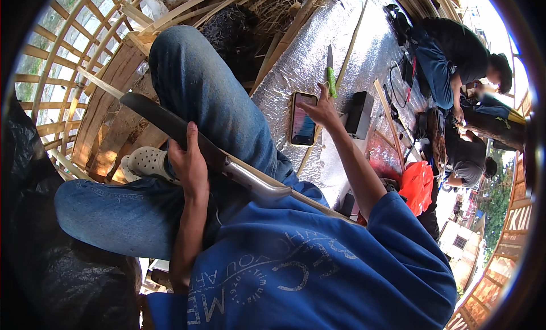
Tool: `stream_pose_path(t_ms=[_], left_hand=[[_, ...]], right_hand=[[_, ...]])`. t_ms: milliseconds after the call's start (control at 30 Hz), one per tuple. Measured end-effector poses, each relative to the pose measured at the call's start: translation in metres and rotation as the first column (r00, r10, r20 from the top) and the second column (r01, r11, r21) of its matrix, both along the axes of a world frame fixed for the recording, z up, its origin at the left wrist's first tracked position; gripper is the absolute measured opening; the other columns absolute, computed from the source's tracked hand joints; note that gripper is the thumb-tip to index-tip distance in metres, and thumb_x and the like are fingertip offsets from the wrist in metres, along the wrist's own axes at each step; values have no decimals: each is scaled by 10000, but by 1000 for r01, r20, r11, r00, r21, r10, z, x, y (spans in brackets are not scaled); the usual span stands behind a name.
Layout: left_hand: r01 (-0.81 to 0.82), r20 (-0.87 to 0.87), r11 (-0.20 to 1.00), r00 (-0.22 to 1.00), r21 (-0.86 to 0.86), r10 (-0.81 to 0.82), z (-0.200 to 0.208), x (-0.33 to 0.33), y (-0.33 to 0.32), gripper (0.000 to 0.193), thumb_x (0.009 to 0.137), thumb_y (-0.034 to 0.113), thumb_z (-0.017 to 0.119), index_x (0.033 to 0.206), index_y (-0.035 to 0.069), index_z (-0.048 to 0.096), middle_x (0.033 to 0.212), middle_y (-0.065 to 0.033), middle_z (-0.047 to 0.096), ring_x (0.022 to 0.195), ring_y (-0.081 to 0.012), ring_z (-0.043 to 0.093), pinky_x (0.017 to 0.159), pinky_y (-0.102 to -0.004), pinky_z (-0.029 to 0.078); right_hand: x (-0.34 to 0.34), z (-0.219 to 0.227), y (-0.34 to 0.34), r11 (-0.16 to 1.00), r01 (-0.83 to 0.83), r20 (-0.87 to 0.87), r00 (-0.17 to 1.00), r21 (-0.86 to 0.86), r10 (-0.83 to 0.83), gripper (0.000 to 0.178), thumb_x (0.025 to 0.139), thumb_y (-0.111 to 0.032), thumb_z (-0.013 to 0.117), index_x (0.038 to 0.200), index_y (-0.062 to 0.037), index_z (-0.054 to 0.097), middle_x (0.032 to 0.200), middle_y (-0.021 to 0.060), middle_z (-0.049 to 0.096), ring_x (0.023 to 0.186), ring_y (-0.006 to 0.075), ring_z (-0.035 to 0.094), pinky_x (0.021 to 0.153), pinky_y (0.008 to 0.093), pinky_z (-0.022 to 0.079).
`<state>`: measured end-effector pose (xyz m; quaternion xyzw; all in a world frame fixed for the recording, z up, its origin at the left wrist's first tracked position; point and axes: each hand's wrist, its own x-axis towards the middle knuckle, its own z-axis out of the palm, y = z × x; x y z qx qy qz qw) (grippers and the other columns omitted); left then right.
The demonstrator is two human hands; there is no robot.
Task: Shaving a bamboo strip with a machete.
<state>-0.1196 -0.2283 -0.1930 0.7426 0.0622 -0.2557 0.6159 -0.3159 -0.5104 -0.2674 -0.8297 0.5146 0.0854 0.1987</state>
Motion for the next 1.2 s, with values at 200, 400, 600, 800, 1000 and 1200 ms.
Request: stream_pose_path(t_ms=[200,400,600,800,1000,1200], left_hand=[[-2,16,1000,1000,6,2,0,0,-1,373,910,329,582,914,-44,581,811,-74,579,749,-152,524,711,-307,431],[18,8,1000,1000,5,-18,0,1,-2,351,916,311,577,912,-40,580,799,-63,568,742,-142,516,702,-300,430],[19,-6,1000,1000,-16,-19,-2,3,3,358,916,297,577,954,-59,581,836,-80,585,764,-149,525,714,-301,433],[8,2,999,1000,-32,-8,0,0,-1,362,917,296,577,983,-60,574,870,-87,586,778,-152,530,725,-305,441],[-15,-44,1000,999,-14,14,5,1,0,372,910,329,586,943,-41,574,817,-65,563,742,-143,527,688,-288,444],[-86,-55,986,995,-145,79,8,4,2,310,888,297,623,926,1,542,812,-39,508,725,-123,529,636,-257,459]], right_hand=[[18,10,17,996,65,-169,984,67,-53,1214,606,-672,711,1431,-49,76,1427,248,273,1303,519,220,1097,572,195],[14,2,10,998,9,-170,986,67,2,1275,551,-701,722,1435,-32,91,1461,221,216,1304,542,177,1101,583,156],[10,27,20,994,33,-72,997,-102,-40,1220,560,-552,801,1451,-134,80,1308,396,314,1147,495,460,962,518,415],[-73,57,3,990,117,-61,991,-75,-122,1114,623,-399,785,1439,-202,53,1180,339,414,1152,452,430,949,501,405],[-92,76,52,981,179,-234,953,-73,-191,1076,604,-310,788,1433,-218,108,1253,209,367,1055,463,467,896,504,426],[-141,59,67,974,154,-187,965,-169,-185,1014,608,-250,751,1429,-178,161,1329,182,288,1114,425,423,892,497,413]])
